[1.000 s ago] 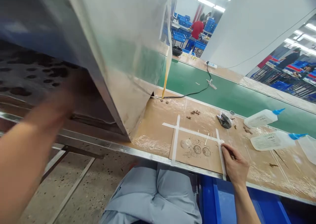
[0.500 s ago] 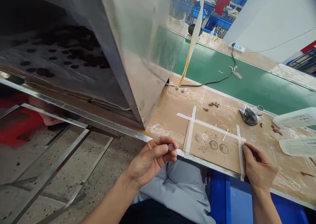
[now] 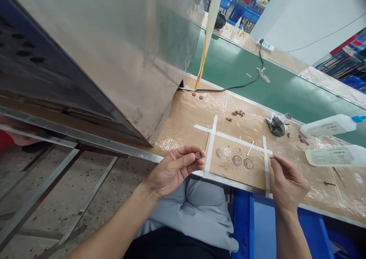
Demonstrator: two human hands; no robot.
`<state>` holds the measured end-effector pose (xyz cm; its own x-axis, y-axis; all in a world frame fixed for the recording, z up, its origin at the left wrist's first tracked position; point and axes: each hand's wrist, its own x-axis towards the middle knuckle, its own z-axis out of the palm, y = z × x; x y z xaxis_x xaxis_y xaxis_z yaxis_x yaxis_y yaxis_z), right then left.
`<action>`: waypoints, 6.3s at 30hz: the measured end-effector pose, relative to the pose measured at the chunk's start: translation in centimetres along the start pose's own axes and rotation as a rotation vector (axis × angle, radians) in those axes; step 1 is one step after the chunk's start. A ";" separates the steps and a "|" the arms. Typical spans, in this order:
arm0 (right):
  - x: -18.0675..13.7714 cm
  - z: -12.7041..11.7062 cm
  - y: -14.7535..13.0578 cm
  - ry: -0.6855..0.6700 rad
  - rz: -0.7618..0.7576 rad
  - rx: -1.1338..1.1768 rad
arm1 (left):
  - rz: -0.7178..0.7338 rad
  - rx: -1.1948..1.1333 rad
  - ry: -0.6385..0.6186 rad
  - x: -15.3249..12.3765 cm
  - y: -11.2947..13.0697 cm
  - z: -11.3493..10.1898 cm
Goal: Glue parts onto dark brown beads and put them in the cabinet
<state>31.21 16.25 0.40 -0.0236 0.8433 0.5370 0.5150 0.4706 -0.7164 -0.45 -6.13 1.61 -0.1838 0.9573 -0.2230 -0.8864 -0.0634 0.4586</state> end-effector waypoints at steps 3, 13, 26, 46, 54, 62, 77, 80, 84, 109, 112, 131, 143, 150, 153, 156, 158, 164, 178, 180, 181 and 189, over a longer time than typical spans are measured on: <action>-0.7 0.6 -2.7 -0.055 0.039 0.081 | 0.013 0.054 -0.019 0.4 0.2 0.0; -1.2 3.9 -9.3 -0.410 -0.071 0.215 | 0.020 0.215 -0.048 2.5 0.1 -0.2; -1.7 4.7 -10.9 -0.493 -0.377 0.033 | 0.065 0.175 -0.080 2.7 -0.6 -0.5; -2.9 5.4 -10.7 -0.396 -0.546 -0.022 | 0.077 0.171 -0.096 2.5 -0.8 -0.6; -2.2 5.6 -10.6 -0.372 -0.550 -0.025 | 0.070 0.157 -0.102 2.5 -0.7 -0.5; -2.0 5.8 -10.6 -0.396 -0.530 -0.011 | 0.067 0.145 -0.104 2.4 -0.7 -0.5; -0.9 6.1 -9.2 -0.307 -0.482 0.022 | 0.067 0.182 -0.073 2.5 -0.7 -0.5; -0.3 6.5 -7.9 -0.324 -0.451 -0.030 | 0.071 0.183 -0.062 2.5 -0.8 -0.5; -0.2 7.2 -6.3 -0.395 -0.446 -0.083 | 0.060 0.161 -0.056 2.5 -0.8 -0.5; -4.5 5.1 -15.3 -0.296 -0.114 0.321 | 0.032 -0.024 -0.130 2.7 -2.1 0.0; -4.8 5.5 -15.8 -0.326 -0.100 0.364 | 0.030 -0.017 -0.139 2.6 -2.0 0.0; -4.7 5.6 -16.6 -0.373 -0.117 0.378 | 0.012 0.016 -0.087 2.5 -2.3 0.3; -5.7 6.0 -16.4 -0.461 -0.085 0.460 | 0.034 0.015 -0.059 2.4 -2.6 0.8; -5.9 6.1 -16.4 -0.484 -0.092 0.451 | 0.038 0.010 -0.054 2.4 -2.6 0.8; -5.9 6.1 -16.5 -0.490 -0.099 0.442 | 0.037 0.014 -0.049 2.4 -2.7 0.7; -5.9 6.1 -16.6 -0.491 -0.116 0.427 | 0.038 0.018 -0.050 2.4 -2.6 0.7; -5.9 6.2 -16.6 -0.493 -0.122 0.435 | 0.037 0.019 -0.051 2.4 -2.6 0.7; -6.1 6.1 -16.6 -0.502 -0.120 0.470 | 0.037 0.018 -0.046 2.4 -2.6 0.9; -7.5 7.0 -15.2 -0.397 -0.141 0.453 | 0.019 0.033 -0.023 2.3 -2.5 1.5; -7.4 6.9 -15.2 -0.386 -0.186 0.432 | 0.017 0.040 -0.022 2.3 -2.5 1.6; -7.3 6.8 -15.2 -0.380 -0.214 0.419 | 0.015 0.044 -0.022 2.3 -2.5 1.6; -6.9 6.7 -15.1 -0.339 -0.430 0.369 | 0.011 0.081 -0.030 2.6 -2.7 1.4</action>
<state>17.83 5.08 4.56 -0.4610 0.5666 0.6829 0.0730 0.7912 -0.6072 2.02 -3.10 0.98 -0.1790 0.9649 -0.1922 -0.8467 -0.0516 0.5296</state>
